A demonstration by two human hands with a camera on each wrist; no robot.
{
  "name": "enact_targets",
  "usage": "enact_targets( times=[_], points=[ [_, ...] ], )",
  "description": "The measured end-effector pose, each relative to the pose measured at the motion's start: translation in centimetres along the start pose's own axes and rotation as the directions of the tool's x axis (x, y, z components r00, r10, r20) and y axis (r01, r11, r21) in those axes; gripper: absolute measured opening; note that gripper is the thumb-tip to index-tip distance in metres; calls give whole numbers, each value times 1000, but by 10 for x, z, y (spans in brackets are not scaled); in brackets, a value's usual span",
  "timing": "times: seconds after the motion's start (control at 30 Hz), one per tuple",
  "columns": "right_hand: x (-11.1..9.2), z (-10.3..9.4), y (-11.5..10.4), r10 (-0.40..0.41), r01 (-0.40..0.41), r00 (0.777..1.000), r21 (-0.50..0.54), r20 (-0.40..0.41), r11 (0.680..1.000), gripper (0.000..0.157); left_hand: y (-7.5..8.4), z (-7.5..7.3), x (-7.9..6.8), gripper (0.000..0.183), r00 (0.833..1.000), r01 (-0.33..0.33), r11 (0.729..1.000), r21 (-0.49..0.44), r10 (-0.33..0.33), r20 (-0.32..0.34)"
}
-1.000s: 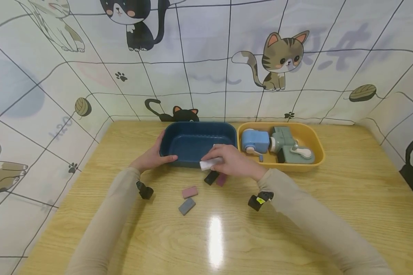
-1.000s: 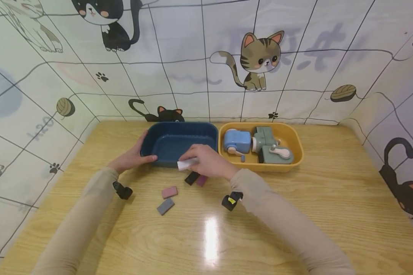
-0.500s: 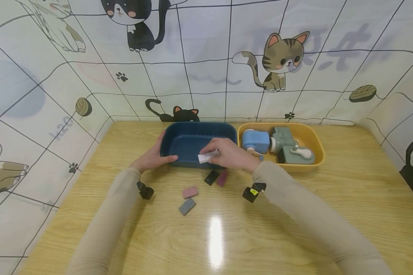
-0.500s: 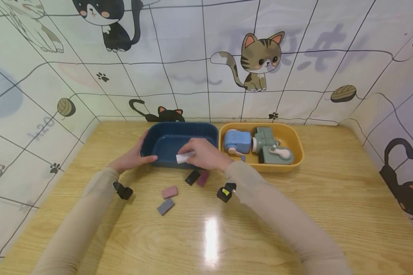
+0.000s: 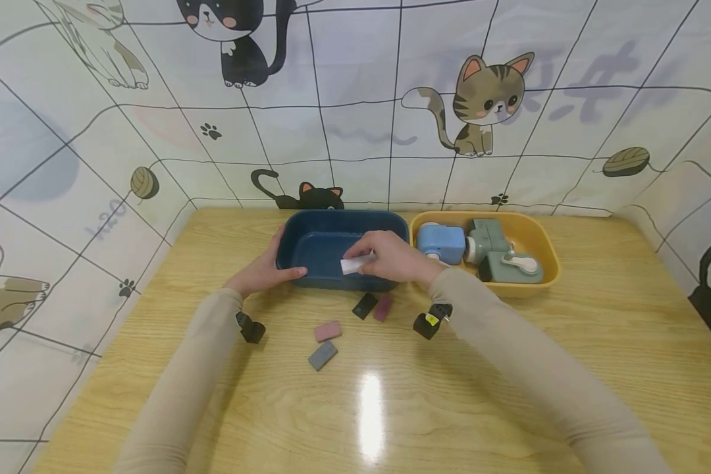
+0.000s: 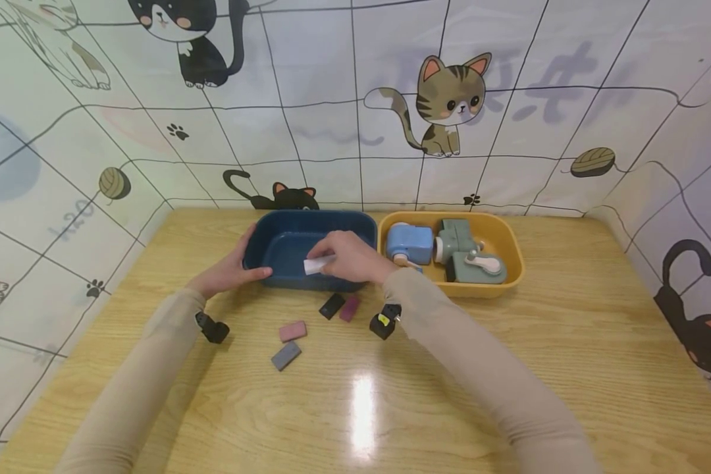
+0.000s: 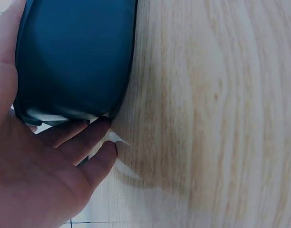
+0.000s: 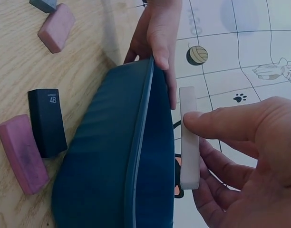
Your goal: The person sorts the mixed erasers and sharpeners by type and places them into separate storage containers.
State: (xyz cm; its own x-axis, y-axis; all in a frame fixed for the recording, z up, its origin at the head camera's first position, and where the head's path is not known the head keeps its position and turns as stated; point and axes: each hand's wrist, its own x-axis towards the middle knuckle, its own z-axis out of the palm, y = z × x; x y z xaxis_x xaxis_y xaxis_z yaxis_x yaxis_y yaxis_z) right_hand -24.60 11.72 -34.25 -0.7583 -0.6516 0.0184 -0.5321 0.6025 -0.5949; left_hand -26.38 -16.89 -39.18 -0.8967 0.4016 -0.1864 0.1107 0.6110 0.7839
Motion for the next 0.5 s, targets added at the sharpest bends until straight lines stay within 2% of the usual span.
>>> enact_targets(
  times=[0.17,0.5],
  points=[
    [4,-2,1,37,-37,999,21,20,999,31,-22,2,10,109,1000,0,1000,30,1,-11],
    [11,0,5,88,-90,995,67,35,994,31,-24,2,11,112,1000,5,999,37,-4,-17]
  ],
)
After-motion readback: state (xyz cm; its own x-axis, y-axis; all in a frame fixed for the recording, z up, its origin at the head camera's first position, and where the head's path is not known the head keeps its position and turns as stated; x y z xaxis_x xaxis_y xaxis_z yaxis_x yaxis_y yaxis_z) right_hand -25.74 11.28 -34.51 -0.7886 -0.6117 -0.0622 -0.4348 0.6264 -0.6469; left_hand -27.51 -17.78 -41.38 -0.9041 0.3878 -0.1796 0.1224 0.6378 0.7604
